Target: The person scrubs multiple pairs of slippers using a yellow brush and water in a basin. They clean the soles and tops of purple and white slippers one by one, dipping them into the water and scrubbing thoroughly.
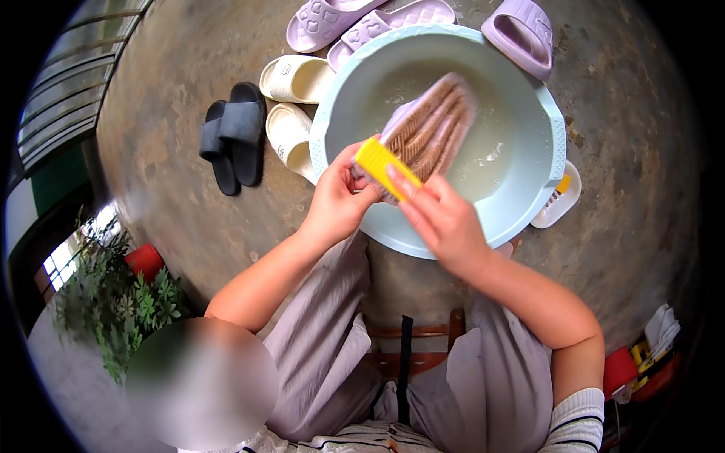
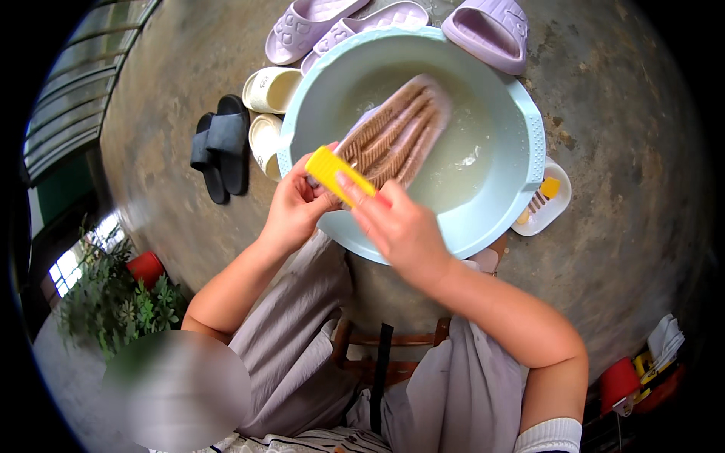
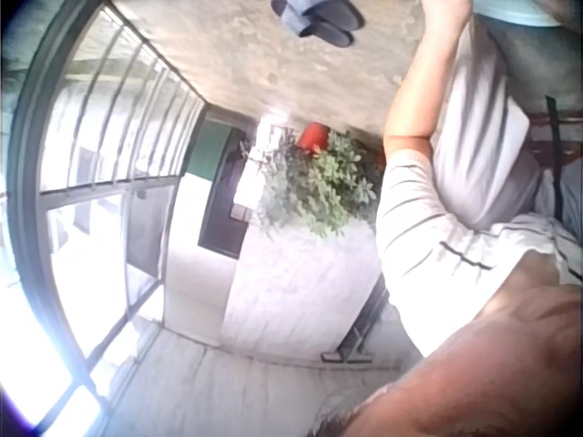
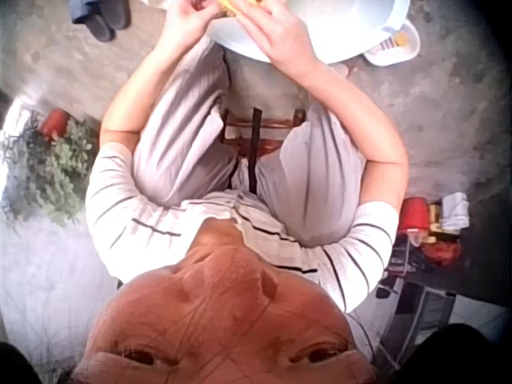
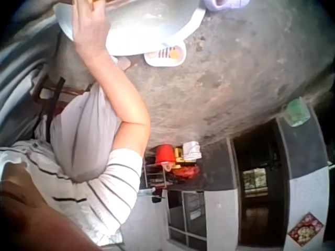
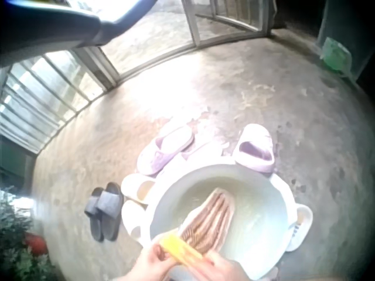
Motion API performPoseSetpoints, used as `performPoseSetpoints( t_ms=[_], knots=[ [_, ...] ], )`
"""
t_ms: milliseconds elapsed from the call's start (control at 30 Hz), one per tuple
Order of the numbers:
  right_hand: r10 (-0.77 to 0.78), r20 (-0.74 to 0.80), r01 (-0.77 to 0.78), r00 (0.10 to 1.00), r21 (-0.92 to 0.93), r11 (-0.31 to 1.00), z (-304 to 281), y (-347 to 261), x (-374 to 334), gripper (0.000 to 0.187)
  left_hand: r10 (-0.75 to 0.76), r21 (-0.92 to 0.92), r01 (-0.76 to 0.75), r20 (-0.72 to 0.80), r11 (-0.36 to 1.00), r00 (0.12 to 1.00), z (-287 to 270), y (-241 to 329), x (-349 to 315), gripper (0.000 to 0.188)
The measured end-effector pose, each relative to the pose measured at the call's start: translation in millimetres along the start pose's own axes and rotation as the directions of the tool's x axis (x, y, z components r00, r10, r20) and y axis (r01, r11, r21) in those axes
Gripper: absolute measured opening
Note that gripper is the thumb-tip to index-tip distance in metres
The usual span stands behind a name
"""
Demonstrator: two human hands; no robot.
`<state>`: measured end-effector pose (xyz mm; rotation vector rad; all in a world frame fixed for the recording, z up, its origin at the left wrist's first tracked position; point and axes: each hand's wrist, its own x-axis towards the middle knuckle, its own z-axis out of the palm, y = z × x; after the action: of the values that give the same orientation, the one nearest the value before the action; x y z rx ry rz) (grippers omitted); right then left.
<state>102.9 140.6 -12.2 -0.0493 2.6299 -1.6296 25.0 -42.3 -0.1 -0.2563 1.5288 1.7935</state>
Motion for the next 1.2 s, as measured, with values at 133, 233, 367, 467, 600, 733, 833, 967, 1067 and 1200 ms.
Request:
performPoseSetpoints(
  t_ms=[133,233,367,467,600,733,833,967,1067,1200],
  knots=[
    [0.043,-0.084,-0.046,0.996,-0.044,0.998,-5,34,15,0.05,-0.092,0.025,0.091,0.062,0.996,0.994,4,4,1,0.056],
    [-0.106,0.098,0.109,0.99,-0.031,0.994,-9,-3,1,0.05,-0.021,0.075,0.017,0.047,0.997,0.999,0,5,0,0.057],
    [0.008,-0.105,-0.021,0.994,-0.118,0.993,-18,39,23,0.054,-0.071,0.067,0.065,0.092,0.996,0.993,1,9,1,0.055],
    [-0.141,0.092,0.147,0.986,-0.066,0.987,-14,6,2,0.053,-0.091,0.1,0.081,0.102,0.992,0.991,-10,11,3,0.055],
    [-0.056,-0.056,0.052,0.997,-0.061,0.997,-10,30,12,0.051,-0.09,0.08,0.082,0.1,0.993,0.991,-17,8,-7,0.059],
    [0.072,-0.059,-0.09,0.996,-0.412,0.907,-15,106,23,0.053,-0.113,0.086,0.107,0.067,0.991,0.991,-25,11,-23,0.056],
    [0.31,-0.11,-0.313,0.944,-0.592,0.743,-20,116,41,0.053,-0.141,0.083,0.145,-0.056,0.986,0.989,-34,5,-26,0.056],
    [0.506,0.116,-0.28,0.855,-0.718,0.638,-5,130,30,0.05,-0.148,0.012,0.151,-0.136,0.989,0.98,-30,1,-25,0.052],
    [0.49,-0.042,-0.432,0.87,-0.544,0.72,-21,136,32,0.049,-0.171,-0.048,0.165,-0.171,0.985,0.97,-33,-3,-23,0.051],
    [0.27,-0.034,-0.269,0.962,-0.27,0.924,-18,88,13,0.049,-0.185,-0.05,0.178,-0.189,0.983,0.964,-28,-12,-17,0.056]
  ],
)
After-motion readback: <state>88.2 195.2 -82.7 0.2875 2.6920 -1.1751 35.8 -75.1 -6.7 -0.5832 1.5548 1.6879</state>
